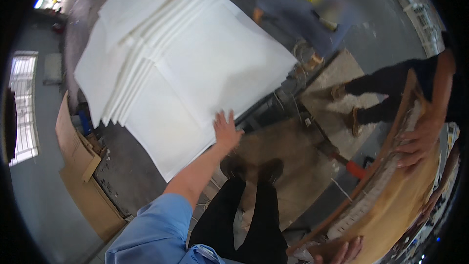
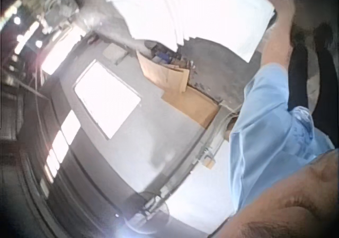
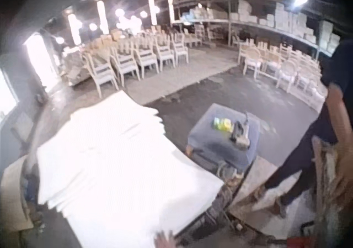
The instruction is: The person places a white fabric sheet over a wooden chair seat base, then uses a pneumatic staple gun to secure the fabric to the underside of the seat. A coworker assists by holding the seat and applying adhesive. The process is repeated for a second seat.
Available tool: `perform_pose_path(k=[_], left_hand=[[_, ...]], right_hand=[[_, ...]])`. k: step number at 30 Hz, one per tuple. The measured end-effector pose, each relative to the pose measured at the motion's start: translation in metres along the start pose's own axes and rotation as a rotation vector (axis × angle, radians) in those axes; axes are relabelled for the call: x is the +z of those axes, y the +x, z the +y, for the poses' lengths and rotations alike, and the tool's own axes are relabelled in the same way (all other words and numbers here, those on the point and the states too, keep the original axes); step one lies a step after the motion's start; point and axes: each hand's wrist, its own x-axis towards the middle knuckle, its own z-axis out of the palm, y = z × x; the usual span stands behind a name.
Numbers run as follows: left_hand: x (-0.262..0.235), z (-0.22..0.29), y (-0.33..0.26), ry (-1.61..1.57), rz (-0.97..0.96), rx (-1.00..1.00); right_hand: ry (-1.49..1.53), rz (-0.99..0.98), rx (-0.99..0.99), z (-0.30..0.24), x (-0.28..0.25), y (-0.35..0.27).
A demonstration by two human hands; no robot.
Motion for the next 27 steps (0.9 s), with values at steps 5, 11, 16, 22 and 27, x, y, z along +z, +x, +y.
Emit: perform_pose_path(k=[5, 11, 16, 22, 27], left_hand=[[-0.004, -0.062, 0.122, 0.004, 0.116, 0.032], [-0.086, -0.087, 0.156, -0.236, 0.240, -0.147], [-0.008, -0.059, 0.144, 0.314, 0.356, 0.295], [0.045, -0.076, 0.166, 0.460, 0.398, 0.420], [0.017, -0.068, 0.175, 0.464, 0.353, 0.422]], right_hand=[[0.054, -0.081, 0.136, -0.001, 0.013, -0.024], [0.016, -0.163, 0.090, 0.011, 0.001, -0.027], [0.056, -0.176, 0.095, 0.008, -0.004, -0.019], [0.069, -0.125, 0.061, 0.002, 0.006, 0.000], [0.108, -0.094, 0.062, 0.001, 0.009, 0.002]])
